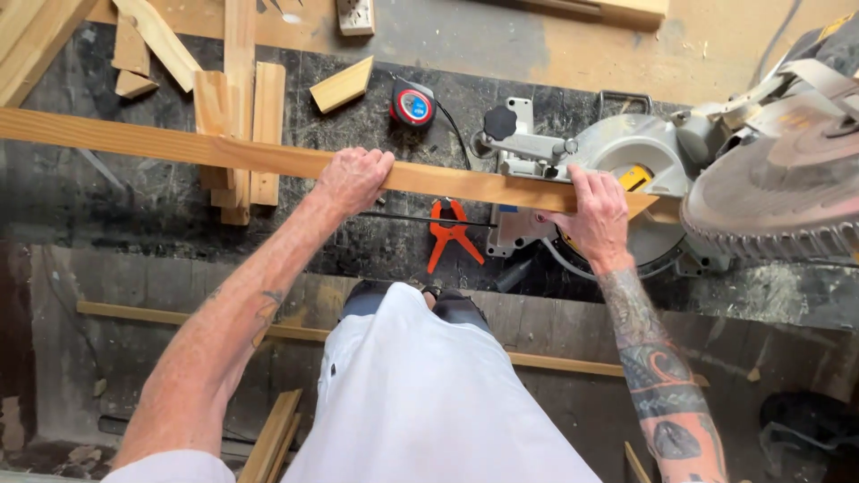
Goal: Measuring and cutting wooden boards using a tape measure and a miter saw.
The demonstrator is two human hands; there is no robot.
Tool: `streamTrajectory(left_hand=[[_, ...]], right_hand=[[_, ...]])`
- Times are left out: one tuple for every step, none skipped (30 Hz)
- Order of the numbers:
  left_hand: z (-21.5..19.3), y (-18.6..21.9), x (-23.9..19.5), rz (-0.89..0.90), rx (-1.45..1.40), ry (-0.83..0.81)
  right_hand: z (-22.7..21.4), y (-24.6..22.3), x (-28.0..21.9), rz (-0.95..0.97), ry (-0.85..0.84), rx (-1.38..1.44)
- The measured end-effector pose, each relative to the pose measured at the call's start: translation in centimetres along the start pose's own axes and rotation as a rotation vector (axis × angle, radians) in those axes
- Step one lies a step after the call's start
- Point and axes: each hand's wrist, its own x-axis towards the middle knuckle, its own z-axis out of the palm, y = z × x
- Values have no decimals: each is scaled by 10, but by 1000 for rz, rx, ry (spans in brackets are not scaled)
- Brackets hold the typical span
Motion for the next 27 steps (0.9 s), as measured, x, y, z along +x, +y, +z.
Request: streamTrajectory(left_hand=[[-6, -2, 4, -2, 4, 1], [-11, -1, 4, 9, -7, -3], [-17, 0, 2, 19, -18, -7], [-10, 1, 5, 3, -4, -9], [-4, 1, 7, 18, -33, 4], [3, 1, 4, 27, -65, 11], [-4, 0, -1, 4, -54, 3], [-11, 0, -1, 12, -65, 40], [-17, 1, 0, 21, -76, 77], [-13, -1, -2, 14, -71, 76], [-8, -3, -4, 36, -29, 78], [-3, -3, -4, 62, 10, 81], [-12, -9, -9, 61, 11, 80], [-20, -9, -8, 80, -6, 67], [-26, -8, -5, 98, -22, 54], [-20, -7, -6, 128, -42, 68], [-14, -7, -6, 126, -42, 69], [-9, -13, -8, 121, -33, 67], [-8, -10, -3, 148, -43, 78], [-8, -10, -6, 134, -39, 72], [-9, -12, -10, 119, -34, 67], [-5, -13, -9, 128, -30, 67], [-2, -14, -8, 115, -68, 41], [2, -13, -11, 102, -109, 10], [-4, -18, -10, 111, -107, 4], [-8, -18, -9, 106, -107, 2], [-13, -17, -6, 101, -107, 0]], right_hand=[[0, 0, 4, -2, 4, 1], [-1, -1, 3, 8, 1, 8], [-2, -4, 3, 18, -2, 14], [-6, -3, 4, 5, 9, 28], [-10, -4, 5, 12, -18, 37], [-14, -8, 5, 15, -51, 52], [-13, -11, 7, -3, -47, 71], [-13, -11, 7, -9, -20, 83], [-13, -10, 8, -15, 7, 96], [-11, -10, 8, -20, 10, 101], [-10, -9, 7, -15, 4, 94], [-11, -8, 4, -5, -5, 82], [-9, -13, 9, -6, -5, 84], [-14, -14, 9, 1, -28, 80], [-18, -12, 9, 9, -51, 77], [-18, -12, 7, 32, -60, 47], [-18, -10, 7, 44, -80, 80], [-15, -11, 9, 55, -92, 121], [-16, -7, 6, 78, -93, 100], [-13, -7, 7, 58, -51, 84], [-9, -7, 8, 38, -9, 68], [-7, -5, 7, 46, -5, 67], [-5, -4, 7, 51, -2, 62], [-4, -5, 2, 58, -4, 61], [-2, -6, 5, 69, -5, 63], [-3, -5, 4, 59, -15, 67], [-5, -2, 4, 49, -26, 72]])
